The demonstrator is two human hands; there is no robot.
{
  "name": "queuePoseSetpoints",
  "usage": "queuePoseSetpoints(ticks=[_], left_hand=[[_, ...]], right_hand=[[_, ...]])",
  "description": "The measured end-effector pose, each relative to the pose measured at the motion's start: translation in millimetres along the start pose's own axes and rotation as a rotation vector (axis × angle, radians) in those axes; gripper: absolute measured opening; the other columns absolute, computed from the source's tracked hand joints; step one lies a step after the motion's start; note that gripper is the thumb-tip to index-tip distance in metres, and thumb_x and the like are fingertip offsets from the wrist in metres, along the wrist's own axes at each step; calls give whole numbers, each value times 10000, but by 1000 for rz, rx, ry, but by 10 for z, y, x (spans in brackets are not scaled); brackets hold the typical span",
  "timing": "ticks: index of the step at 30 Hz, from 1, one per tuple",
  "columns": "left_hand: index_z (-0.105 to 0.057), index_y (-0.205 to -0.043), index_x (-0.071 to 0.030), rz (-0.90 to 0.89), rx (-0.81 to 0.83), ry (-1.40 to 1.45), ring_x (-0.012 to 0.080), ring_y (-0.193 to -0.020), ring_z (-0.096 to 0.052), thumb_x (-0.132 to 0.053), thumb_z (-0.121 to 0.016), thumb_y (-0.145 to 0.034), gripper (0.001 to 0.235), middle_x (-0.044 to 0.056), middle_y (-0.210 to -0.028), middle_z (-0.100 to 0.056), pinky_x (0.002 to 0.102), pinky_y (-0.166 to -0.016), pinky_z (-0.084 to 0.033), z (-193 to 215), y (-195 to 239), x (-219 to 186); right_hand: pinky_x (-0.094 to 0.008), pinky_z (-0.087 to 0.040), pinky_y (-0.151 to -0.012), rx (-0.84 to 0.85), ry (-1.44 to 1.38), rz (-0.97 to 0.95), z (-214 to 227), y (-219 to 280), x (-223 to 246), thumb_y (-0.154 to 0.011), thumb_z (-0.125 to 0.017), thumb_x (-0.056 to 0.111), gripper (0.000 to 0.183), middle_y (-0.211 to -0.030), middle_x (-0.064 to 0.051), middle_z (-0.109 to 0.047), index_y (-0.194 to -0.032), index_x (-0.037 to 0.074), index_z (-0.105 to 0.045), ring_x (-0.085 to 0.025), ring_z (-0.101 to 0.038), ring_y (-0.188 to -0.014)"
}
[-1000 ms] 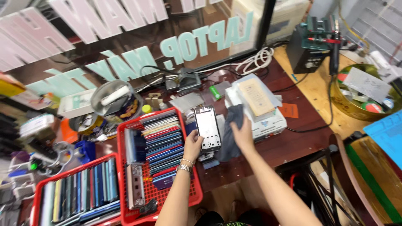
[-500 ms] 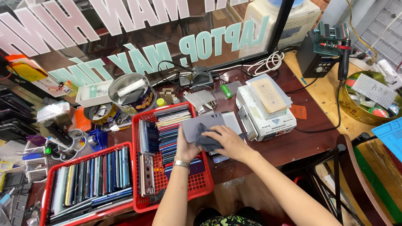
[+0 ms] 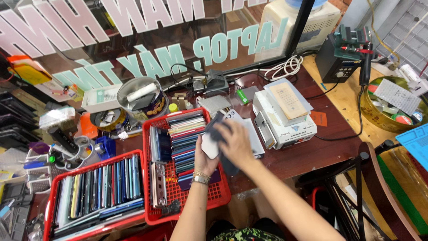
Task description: The person repeatedly picks up mobile phones from red baskets, wipes them with a gray cloth, and places them back into the baskets. The person also handles bubble wrap and a small cardboard piece during the process.
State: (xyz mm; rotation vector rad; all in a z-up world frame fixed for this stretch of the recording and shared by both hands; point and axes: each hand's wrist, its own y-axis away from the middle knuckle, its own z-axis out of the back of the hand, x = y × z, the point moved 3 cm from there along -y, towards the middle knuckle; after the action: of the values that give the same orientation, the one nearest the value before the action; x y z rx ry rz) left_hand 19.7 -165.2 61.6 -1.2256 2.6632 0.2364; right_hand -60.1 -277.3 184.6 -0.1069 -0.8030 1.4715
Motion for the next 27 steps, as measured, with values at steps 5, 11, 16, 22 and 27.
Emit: queuePoseSetpoints(ticks=[5,11,16,22,27], left_hand=[[-427,-1498,-138,43,-45,-178,322,-1329,-553,-341,-520,-942,599,106,-1454,-562,567,-1103,-460,-240,299,-136],[-470,-1491,-110,20,-205,-191,290,-1290,-574,-337,-562,-944,599,120,-1433,-575,463,-1059,-506,73,289,-199],[-527,-1426,-86,-27,-397,-304,225,-1198,-639,-316,-669,-933,562,89,-1348,-639,370,-959,-552,479,183,-222],[-557,-1374,-26,-60,-400,-437,226,-1115,-697,-230,-728,-898,546,111,-1264,-688,354,-894,-596,557,270,-162],[-587,-1338,-66,-139,-390,-681,158,-1033,-710,-263,-657,-908,478,69,-1228,-695,348,-807,-626,722,390,-578]], right_hand=[[-506,-397,-1108,-119,-97,-319,-73,-98,-1021,-930,-712,292,565,-1402,-216,-495,-1390,26,-524,-409,-473,-1307],[-518,-337,-1127,148,88,-443,-587,526,-1362,-899,-696,429,735,-1480,-223,-410,-1490,78,-437,-431,-388,-1366],[-579,-251,-1132,502,273,-546,-962,709,-1404,-973,-639,500,572,-1600,-108,-356,-1456,249,-463,-366,-288,-1461],[-321,-523,-844,289,-952,-613,-1044,410,-929,-1018,-567,301,451,-1274,-67,-711,-1402,63,-551,-165,-650,-1117],[-320,-491,-790,345,-989,-511,-903,256,-473,-966,-613,191,412,-1200,-63,-724,-1354,76,-537,-140,-644,-1004]])
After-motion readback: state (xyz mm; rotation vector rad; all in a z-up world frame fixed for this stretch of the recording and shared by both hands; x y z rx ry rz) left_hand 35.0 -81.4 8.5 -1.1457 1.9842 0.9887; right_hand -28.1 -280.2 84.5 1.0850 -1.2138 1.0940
